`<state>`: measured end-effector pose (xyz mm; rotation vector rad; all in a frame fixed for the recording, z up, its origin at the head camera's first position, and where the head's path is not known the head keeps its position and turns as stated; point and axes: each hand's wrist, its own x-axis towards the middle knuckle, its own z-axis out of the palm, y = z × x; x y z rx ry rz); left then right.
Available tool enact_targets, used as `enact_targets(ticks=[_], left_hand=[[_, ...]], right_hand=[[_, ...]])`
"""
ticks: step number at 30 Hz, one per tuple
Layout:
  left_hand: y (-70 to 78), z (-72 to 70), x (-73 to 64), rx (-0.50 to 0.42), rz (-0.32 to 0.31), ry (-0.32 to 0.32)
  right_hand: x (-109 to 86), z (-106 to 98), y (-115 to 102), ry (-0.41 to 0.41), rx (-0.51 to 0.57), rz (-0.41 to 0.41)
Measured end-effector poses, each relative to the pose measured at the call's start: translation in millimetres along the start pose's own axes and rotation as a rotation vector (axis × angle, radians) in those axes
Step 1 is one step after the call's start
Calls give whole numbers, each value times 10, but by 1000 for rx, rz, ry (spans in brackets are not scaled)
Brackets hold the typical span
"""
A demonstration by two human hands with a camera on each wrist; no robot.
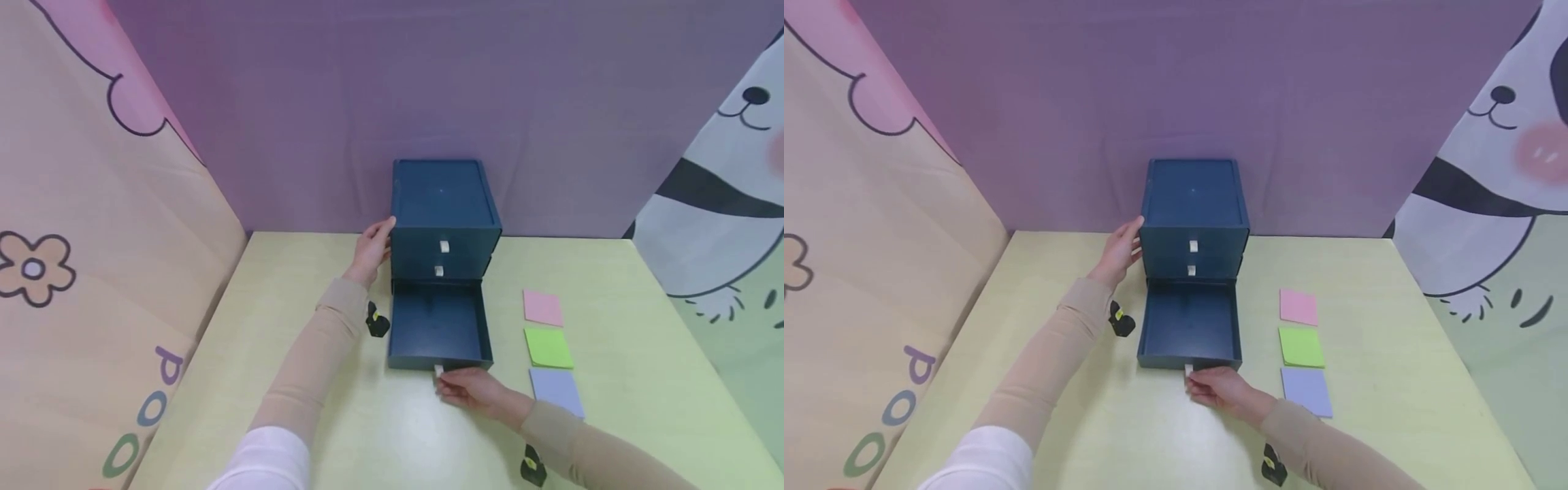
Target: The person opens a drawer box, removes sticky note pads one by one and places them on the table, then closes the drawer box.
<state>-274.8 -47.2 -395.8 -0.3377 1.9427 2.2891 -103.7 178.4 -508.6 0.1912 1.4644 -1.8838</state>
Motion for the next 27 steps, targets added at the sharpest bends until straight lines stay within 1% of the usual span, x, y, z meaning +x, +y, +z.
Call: enact_targets(ticks=[9, 15, 20, 27], left_hand=[[12, 1, -1, 1, 0, -3], [2, -1, -1, -3, -2, 2], [1, 3, -6, -7, 14, -3], [-11, 4, 2, 5, 28, -11]], right_hand=[[27, 47, -34, 2, 54, -14], [43, 68, -52, 33, 34, -16], [51, 72, -77, 60, 17, -15], [62, 68, -105, 86, 25, -16]])
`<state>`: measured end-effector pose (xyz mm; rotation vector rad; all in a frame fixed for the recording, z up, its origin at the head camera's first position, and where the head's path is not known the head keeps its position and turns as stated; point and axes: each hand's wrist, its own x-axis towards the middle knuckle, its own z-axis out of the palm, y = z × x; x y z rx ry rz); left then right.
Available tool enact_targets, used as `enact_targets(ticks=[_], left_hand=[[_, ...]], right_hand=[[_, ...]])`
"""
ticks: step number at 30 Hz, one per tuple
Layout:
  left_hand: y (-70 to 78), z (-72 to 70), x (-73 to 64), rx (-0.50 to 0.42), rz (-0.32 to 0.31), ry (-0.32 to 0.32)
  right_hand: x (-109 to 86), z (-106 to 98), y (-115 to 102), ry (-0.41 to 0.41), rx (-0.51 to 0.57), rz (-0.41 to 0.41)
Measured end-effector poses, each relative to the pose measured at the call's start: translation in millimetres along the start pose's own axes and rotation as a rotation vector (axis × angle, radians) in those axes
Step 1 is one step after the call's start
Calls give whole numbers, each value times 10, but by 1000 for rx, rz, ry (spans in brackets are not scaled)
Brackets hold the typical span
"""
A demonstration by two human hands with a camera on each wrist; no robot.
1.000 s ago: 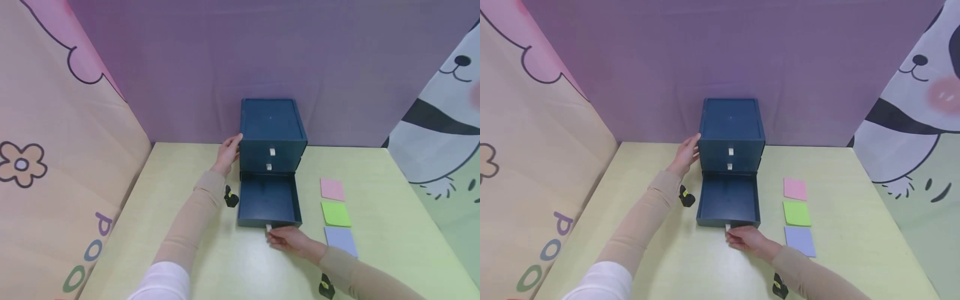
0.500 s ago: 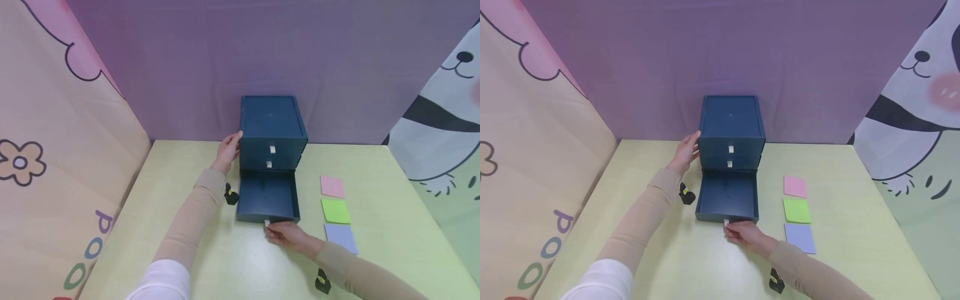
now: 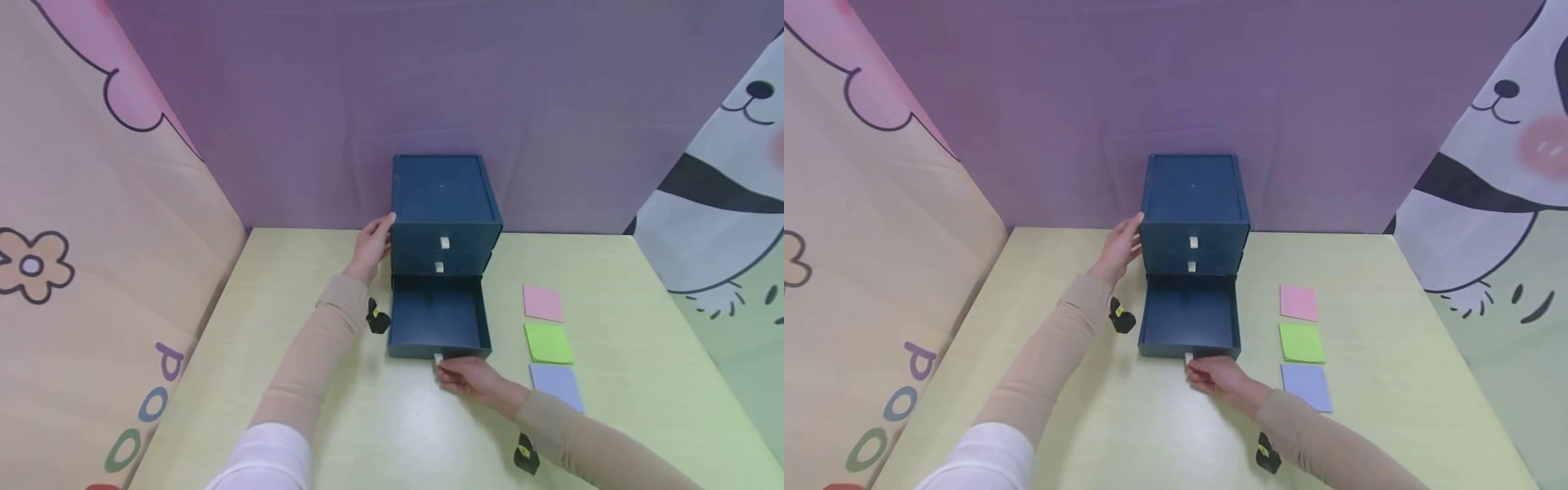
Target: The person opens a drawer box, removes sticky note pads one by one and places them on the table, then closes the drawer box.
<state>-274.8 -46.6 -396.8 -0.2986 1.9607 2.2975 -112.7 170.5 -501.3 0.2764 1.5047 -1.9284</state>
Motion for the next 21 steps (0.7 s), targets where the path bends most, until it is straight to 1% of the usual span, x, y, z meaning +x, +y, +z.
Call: enact_targets(ticks=[8, 16, 21], left_hand=[[-5, -4, 6, -15, -2, 5], [-4, -3, -4, -10, -5, -2], [2, -7, -2, -17, -9, -4]], right_hand=[[34, -30, -21, 28, 34, 2], [56, -30, -54, 69, 36, 24], [75, -33, -60, 63, 45, 22]])
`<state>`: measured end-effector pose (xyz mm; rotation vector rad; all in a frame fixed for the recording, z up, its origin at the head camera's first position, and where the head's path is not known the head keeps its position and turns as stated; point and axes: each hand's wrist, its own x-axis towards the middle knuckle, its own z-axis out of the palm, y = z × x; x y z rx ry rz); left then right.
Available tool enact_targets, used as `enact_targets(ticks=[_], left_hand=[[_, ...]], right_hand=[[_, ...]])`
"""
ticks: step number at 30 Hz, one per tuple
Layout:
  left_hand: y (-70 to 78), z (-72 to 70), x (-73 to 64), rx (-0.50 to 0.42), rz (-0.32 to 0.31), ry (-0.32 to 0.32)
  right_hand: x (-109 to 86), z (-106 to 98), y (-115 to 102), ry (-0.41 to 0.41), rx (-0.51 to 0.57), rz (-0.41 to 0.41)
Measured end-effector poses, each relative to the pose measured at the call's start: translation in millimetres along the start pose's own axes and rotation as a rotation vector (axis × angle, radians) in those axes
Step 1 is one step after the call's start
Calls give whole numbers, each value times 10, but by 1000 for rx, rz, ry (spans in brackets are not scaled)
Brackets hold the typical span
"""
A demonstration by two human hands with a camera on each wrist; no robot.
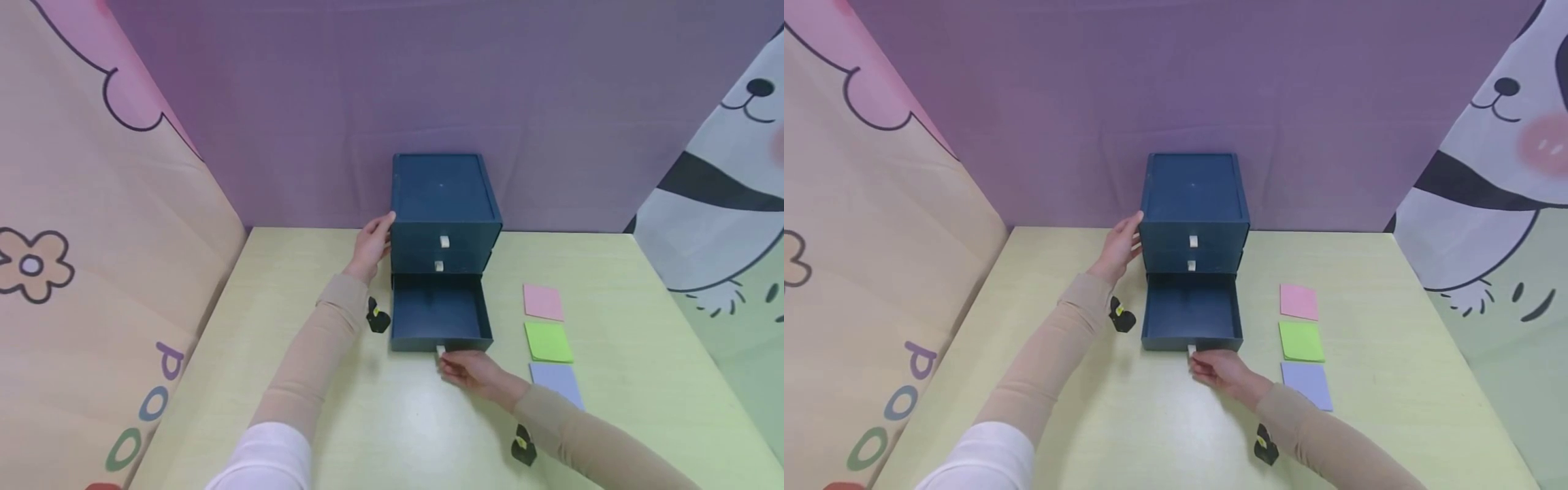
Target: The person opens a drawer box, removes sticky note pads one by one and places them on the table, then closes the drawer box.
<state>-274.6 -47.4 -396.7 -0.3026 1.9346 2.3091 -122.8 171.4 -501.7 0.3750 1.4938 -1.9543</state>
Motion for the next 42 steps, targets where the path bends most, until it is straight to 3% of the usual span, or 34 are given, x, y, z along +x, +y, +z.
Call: enact_targets(ticks=[7, 21, 42], left_hand=[[3, 3, 8, -6, 2, 8], [-9, 11, 17, -1, -7, 7], [-15, 17, 19, -26, 1, 18]], right_hand=[[59, -2, -25, -36, 15, 3], [119, 24, -78, 31, 4, 11], [220, 16, -131, 63, 30, -18]])
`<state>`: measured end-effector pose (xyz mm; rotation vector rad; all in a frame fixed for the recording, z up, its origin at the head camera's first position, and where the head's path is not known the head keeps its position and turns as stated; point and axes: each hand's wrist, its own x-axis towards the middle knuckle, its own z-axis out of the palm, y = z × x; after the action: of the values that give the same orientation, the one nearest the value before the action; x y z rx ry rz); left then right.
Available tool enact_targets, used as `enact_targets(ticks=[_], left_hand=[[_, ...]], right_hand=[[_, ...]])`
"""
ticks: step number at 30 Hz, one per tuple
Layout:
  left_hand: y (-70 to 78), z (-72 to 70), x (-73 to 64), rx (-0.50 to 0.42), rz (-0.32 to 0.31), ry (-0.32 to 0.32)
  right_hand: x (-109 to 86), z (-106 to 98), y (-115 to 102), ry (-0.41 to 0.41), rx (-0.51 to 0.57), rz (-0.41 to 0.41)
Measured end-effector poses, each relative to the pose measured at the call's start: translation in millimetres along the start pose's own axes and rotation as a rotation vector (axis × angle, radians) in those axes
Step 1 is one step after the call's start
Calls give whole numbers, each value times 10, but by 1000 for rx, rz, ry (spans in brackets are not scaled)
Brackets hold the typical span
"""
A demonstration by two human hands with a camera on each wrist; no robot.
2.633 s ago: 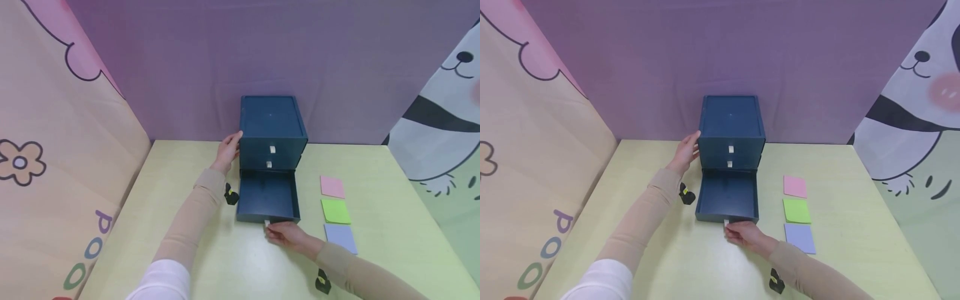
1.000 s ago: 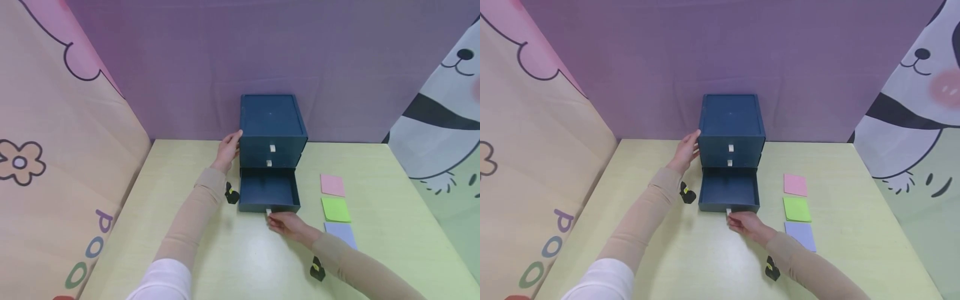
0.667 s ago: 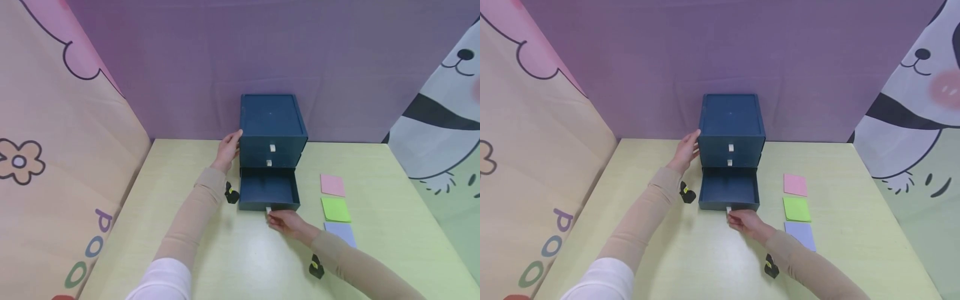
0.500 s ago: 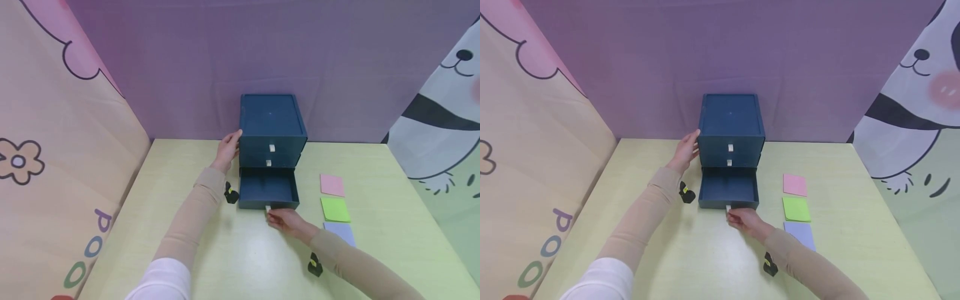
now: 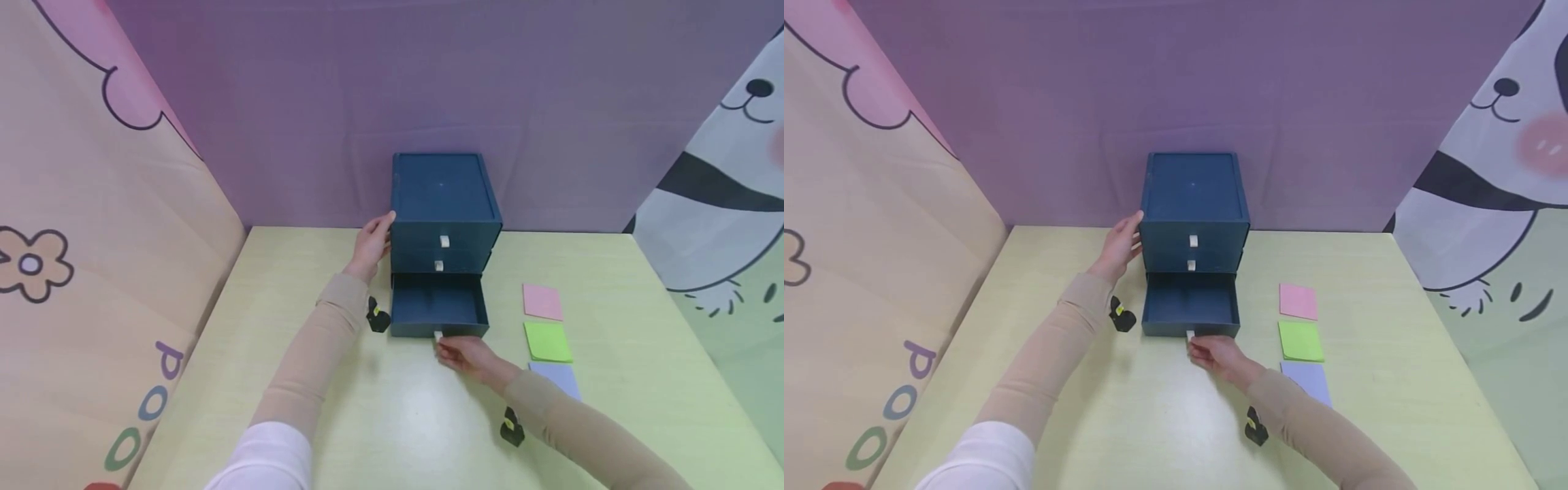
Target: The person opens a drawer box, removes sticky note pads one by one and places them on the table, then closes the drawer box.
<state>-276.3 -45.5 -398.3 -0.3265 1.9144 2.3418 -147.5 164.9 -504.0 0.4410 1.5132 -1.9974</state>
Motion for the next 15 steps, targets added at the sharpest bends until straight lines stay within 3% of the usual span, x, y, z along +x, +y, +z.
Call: enact_targets(ticks=[15], left_hand=[[1, -3, 4, 1, -4, 7]], right_hand=[[99, 15, -58, 7, 18, -29]])
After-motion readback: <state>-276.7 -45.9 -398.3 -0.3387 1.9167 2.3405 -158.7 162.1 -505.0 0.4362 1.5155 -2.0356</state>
